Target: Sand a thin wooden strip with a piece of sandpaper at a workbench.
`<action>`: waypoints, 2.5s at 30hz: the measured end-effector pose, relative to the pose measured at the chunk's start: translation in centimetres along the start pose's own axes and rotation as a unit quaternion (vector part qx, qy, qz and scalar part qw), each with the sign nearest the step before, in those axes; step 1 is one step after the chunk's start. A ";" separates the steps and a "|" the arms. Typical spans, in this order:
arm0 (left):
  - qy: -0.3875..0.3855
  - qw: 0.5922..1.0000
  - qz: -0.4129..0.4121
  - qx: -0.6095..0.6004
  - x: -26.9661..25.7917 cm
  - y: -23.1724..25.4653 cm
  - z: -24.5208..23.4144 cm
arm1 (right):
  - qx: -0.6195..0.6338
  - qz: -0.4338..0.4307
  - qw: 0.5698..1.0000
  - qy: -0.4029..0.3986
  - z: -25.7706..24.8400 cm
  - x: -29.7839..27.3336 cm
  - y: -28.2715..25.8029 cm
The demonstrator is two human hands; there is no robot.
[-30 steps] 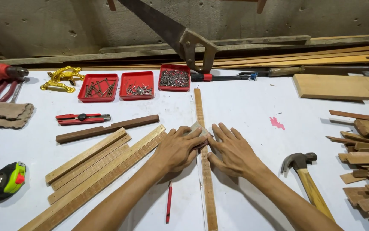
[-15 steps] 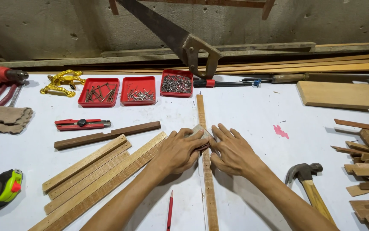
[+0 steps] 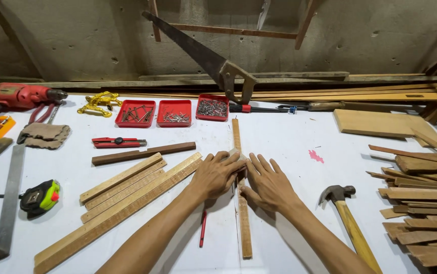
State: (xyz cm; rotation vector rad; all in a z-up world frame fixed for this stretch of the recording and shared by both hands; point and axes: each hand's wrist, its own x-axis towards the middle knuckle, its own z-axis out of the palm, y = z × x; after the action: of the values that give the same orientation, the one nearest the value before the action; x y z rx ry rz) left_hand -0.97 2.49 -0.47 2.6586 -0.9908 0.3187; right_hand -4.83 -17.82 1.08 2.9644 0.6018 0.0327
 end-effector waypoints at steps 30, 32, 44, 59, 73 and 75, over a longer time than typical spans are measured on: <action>-0.148 0.989 0.029 0.015 -10.3 8.2 -2.7 | 0.003 -0.098 0.985 -0.139 -2.0 -10.7 -4.6; -0.152 0.988 0.023 0.017 -9.3 7.7 -2.7 | 0.007 -0.093 0.986 -0.135 -1.6 -9.7 -4.1; -0.134 0.991 0.005 0.000 -3.5 3.5 -3.0 | 0.028 -0.071 0.990 -0.122 0.3 -2.7 -0.5; -0.077 0.997 -0.007 -0.015 4.8 -3.8 0.4 | 0.002 -0.054 0.988 -0.145 -1.0 7.6 3.7; -0.079 0.996 -0.018 0.021 5.7 -3.8 -0.2 | 0.068 0.014 0.983 -0.169 -0.2 8.0 3.8; -0.121 0.992 -0.028 0.039 5.4 -3.0 -0.8 | 0.067 0.042 0.989 -0.125 -0.6 7.4 3.0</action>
State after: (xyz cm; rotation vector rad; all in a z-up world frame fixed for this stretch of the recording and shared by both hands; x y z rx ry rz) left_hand 4.96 1.70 1.31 2.8392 -0.9889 0.0232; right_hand 3.10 -17.65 2.04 3.0504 0.4626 -0.3805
